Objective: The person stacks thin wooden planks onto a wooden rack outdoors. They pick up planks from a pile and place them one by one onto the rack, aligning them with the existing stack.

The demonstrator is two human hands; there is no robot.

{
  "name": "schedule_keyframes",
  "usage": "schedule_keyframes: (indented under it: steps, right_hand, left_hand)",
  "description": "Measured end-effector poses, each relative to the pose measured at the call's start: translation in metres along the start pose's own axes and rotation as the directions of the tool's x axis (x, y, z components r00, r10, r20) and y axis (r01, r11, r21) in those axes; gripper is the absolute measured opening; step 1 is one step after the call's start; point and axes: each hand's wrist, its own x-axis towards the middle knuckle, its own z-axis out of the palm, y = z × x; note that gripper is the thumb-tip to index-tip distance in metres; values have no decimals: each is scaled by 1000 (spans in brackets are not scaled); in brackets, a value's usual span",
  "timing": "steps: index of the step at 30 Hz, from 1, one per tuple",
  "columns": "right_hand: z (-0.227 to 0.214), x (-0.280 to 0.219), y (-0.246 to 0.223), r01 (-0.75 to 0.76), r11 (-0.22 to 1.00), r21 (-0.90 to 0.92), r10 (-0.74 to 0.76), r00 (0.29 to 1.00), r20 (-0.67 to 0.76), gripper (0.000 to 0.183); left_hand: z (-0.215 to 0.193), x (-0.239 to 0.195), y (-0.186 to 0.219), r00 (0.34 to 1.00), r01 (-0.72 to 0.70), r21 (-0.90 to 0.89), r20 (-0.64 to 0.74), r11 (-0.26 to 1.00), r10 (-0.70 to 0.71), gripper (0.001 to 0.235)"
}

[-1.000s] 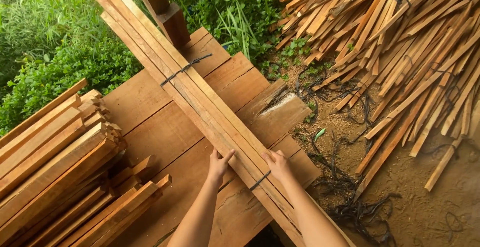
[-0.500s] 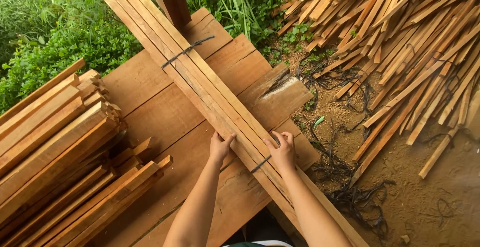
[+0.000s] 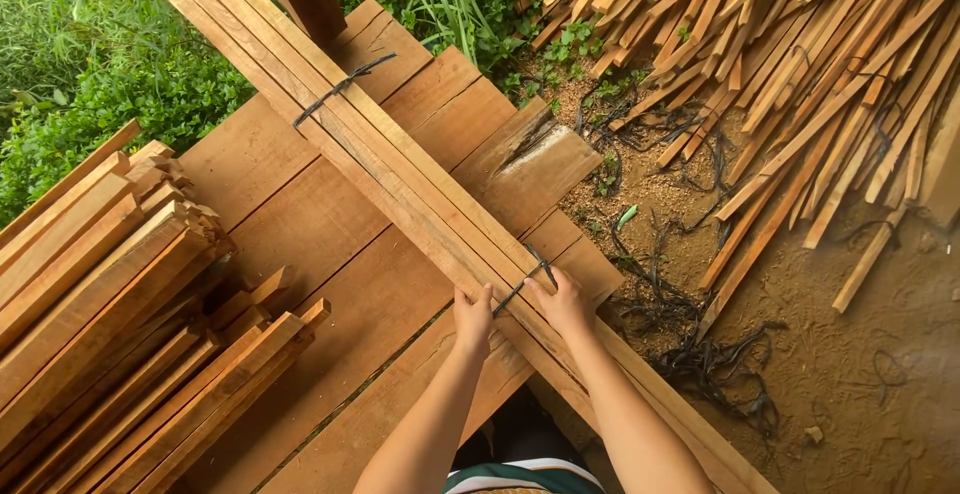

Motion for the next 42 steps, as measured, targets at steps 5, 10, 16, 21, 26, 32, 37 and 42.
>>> schedule_keyframes:
  steps: [5,10,16,21,26,32,37,42]
  right_hand:
    - [-20,16,-30,-94,996,4,94,992,84,46]
    - [-38,13,-52,-262,964,-50,266,925,270,63]
    - [-39,17,-53,-333,930,-155,367,842,395,82]
    - [-38,20,-48,-315,937,-149,348,859,376,85]
    - [-39,17,-52,-333,934,-132,358,857,372,80]
    - [-25,13,-34,-263,961,-78,275,914,298,81]
    - [-4,-5,-20,246,969,-23,-248,965,-91,75]
    - [-21,-59,-88,387,890,-240,-433,883,-182,64]
  left_hand:
    - [8,0,24,1000,17,30,20,999,-17,79]
    - [-10,-6,22,995,2,60,99,998,-8,85]
    - [-22,-36,42,993,-14,18,120,1000,11,78]
    - [-13,-19,19,997,-9,-31,81,999,11,80]
    - [-19,-8,6,998,-28,-36,64,999,30,75]
    - [-33,38,-30,992,-97,132,98,987,84,66]
    - [-88,31,-13,984,-179,396,92,901,155,60]
    - [-183,-22,17,940,-308,392,-15,867,341,47]
